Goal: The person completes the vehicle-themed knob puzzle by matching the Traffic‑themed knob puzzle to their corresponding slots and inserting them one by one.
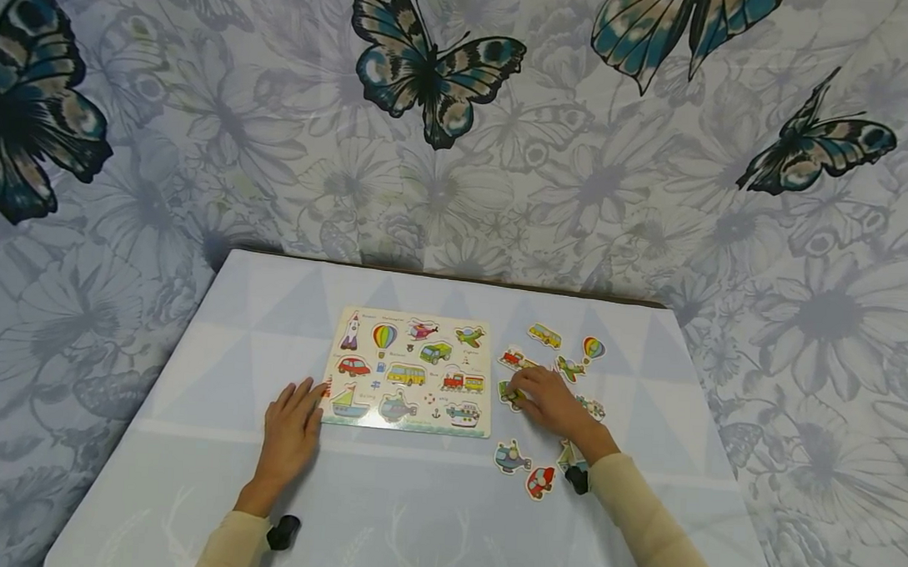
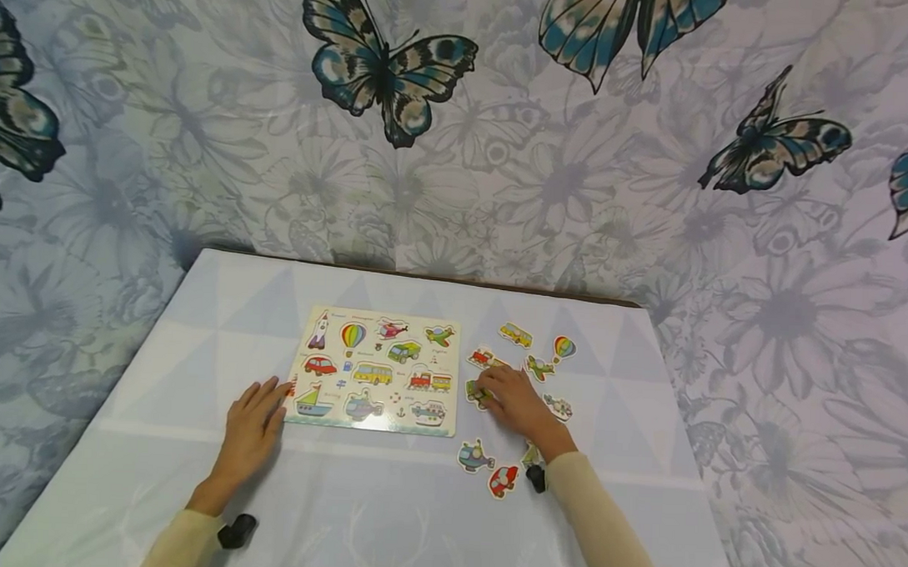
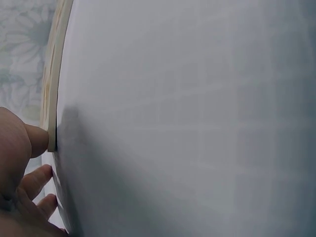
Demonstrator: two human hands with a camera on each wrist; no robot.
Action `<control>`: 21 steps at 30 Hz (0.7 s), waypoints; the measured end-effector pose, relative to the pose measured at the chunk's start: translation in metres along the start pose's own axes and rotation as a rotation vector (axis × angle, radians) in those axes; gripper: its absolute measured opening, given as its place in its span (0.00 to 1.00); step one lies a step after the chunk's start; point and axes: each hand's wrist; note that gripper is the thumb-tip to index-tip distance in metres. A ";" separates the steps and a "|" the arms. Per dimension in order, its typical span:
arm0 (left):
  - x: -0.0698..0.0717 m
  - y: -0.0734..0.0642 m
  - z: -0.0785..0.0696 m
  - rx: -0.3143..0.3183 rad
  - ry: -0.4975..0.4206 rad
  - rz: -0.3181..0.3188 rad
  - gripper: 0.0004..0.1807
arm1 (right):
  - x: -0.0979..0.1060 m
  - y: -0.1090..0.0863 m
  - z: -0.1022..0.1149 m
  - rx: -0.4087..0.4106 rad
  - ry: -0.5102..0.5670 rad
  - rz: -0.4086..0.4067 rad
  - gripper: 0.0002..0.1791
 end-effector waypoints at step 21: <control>0.002 0.002 -0.005 0.015 0.013 0.012 0.23 | 0.008 0.016 0.001 0.015 -0.104 0.184 0.06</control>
Point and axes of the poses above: each hand's wrist, its own y-axis towards the middle knuckle, its own x-axis out of the back of the hand, z = x × y, and after that the axes turned 11 degrees about -x, right-handed
